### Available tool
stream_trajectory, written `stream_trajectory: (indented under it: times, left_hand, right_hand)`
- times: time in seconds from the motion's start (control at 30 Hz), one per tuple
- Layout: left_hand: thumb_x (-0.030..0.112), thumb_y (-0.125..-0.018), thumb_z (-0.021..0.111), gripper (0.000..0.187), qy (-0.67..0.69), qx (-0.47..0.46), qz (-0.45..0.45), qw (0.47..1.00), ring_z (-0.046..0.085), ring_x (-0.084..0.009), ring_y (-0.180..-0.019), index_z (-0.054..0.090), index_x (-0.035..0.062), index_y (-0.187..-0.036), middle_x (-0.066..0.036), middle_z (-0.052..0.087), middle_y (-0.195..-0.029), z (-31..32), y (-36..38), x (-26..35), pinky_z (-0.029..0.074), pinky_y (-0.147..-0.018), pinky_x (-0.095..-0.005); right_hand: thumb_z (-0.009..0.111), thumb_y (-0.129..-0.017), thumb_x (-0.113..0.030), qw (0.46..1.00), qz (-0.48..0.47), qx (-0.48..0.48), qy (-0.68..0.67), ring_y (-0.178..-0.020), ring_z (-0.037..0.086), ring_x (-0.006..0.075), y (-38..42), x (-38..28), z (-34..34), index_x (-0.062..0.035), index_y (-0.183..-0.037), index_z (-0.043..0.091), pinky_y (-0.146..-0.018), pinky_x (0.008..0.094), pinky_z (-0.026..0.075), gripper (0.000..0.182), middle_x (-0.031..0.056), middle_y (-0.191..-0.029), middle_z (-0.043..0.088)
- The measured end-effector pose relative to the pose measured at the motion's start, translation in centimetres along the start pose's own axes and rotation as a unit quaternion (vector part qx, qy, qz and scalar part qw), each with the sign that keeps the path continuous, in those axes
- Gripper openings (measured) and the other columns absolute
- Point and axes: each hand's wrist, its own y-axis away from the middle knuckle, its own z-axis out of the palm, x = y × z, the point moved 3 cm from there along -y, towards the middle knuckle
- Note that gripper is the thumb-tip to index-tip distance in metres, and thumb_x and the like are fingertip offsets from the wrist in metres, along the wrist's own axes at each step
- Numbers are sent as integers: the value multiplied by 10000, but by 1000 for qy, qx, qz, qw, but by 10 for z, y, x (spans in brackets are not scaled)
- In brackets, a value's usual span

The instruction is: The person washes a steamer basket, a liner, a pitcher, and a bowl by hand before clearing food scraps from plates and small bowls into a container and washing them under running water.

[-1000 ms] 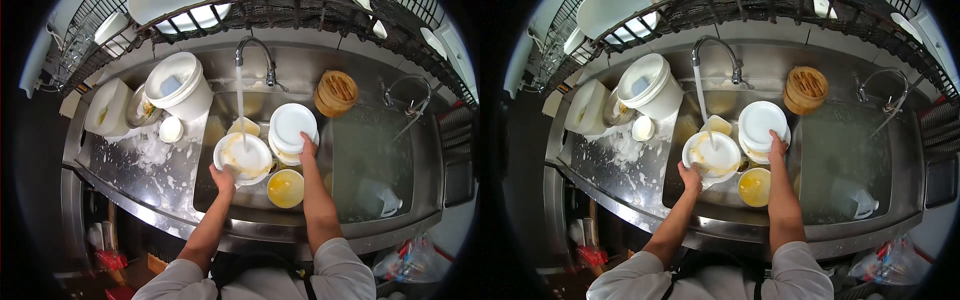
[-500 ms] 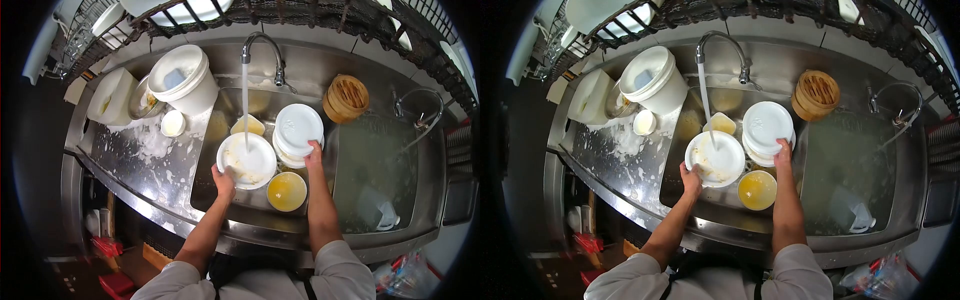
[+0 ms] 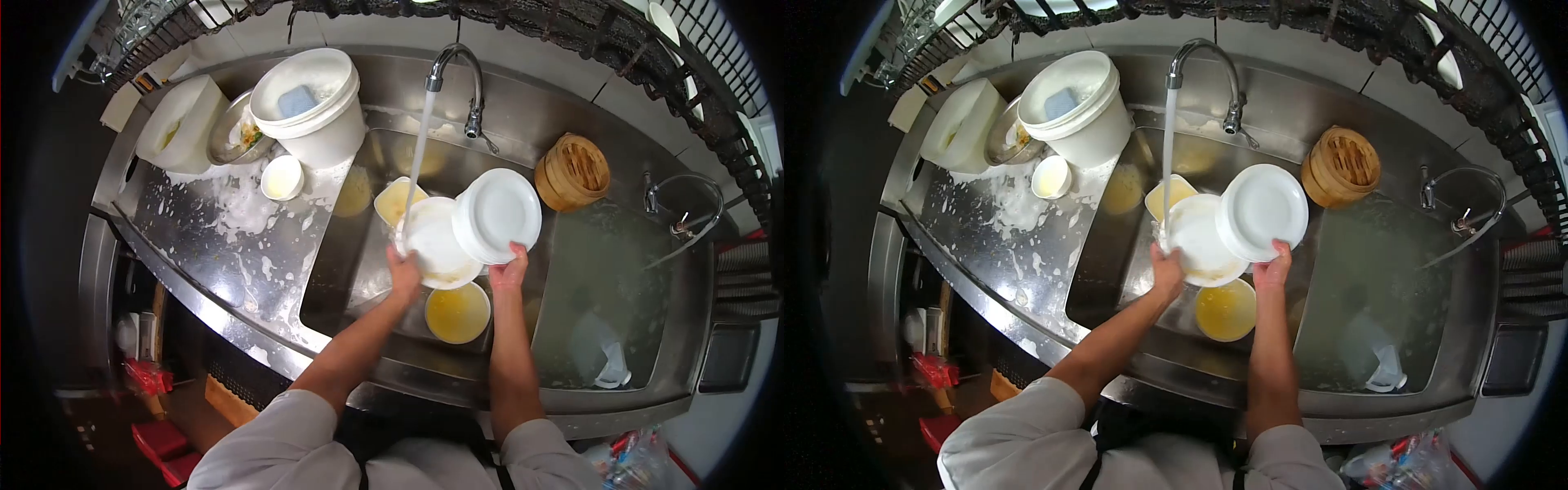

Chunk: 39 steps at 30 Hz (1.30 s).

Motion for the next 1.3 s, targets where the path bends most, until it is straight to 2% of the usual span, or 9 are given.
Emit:
stream_trajectory:
  times: [0.17,0.27,0.37,0.47,0.7,0.83,1.03,1.17,1.3]
  left_hand:
    - [38,-890,504,468,-280,-4,10,960,524,-357,-1154,276,-30,-1293,-261,507,-1245,67,2,-50,437,-941,-409]
    - [221,-822,620,530,-559,-195,-22,806,590,-377,-1064,435,-81,-1216,-280,587,-1137,67,-17,-56,472,-908,-397]
    - [290,-789,655,573,-557,-258,-48,788,602,-411,-1022,491,-97,-1178,-307,610,-1058,35,-10,-24,484,-880,-415]
    - [194,-806,602,469,-688,-310,-37,655,608,-382,-1030,504,-56,-1190,-264,631,-1068,6,4,-62,480,-879,-449]
    - [145,-794,598,432,-612,-367,-9,701,608,-350,-1050,558,82,-1219,-199,636,-1121,-39,-18,-136,483,-898,-415]
    - [110,-774,627,362,-563,-334,-82,752,635,-314,-1006,618,77,-1135,-170,657,-1078,-81,-49,-119,499,-865,-399]
    - [12,-803,613,296,-379,-355,-194,832,636,-191,-872,610,35,-1098,-81,671,-965,-107,-75,-79,522,-709,-349]
    - [32,-824,619,287,-215,-203,-310,904,635,-209,-872,592,28,-1110,-90,657,-975,-99,-61,-42,530,-684,-362]
    - [-11,-844,552,353,32,-225,-311,923,643,-246,-955,534,-2,-1196,-118,643,-1056,-92,-81,-53,531,-826,-383]
  right_hand:
    - [631,-699,-119,997,-32,11,70,-1097,567,285,-21,1,-32,-13,-1215,525,-978,415,459,538,103,-1177,593]
    - [641,-696,-103,993,-45,39,100,-1095,568,280,-21,1,-39,-8,-1198,533,-979,393,458,523,113,-1163,594]
    - [665,-691,-116,983,-62,95,147,-1091,569,273,-15,2,-33,-23,-1239,496,-959,390,467,581,118,-1153,593]
    - [696,-704,-177,956,-26,116,267,-1065,575,257,-18,-12,-21,-25,-1252,474,-894,422,488,612,115,-1151,592]
    - [702,-809,-287,751,-4,136,646,-857,609,213,-1,-44,-26,-41,-1207,507,-777,338,492,507,107,-1012,635]
    - [705,-807,-316,676,-195,114,701,-795,638,235,59,-30,-8,-40,-1191,520,-731,372,491,508,111,-861,660]
    - [705,-768,-512,749,303,29,588,-1120,529,364,92,85,-46,-52,-1431,259,-893,439,467,922,248,-1271,506]
    - [635,-814,-182,702,-21,-64,709,-1218,429,449,92,129,-16,-66,-1461,204,-985,480,400,786,316,-1359,370]
    - [475,-773,89,583,-246,-116,765,-1241,397,445,116,126,56,-84,-1457,269,-1044,445,352,735,288,-1380,338]
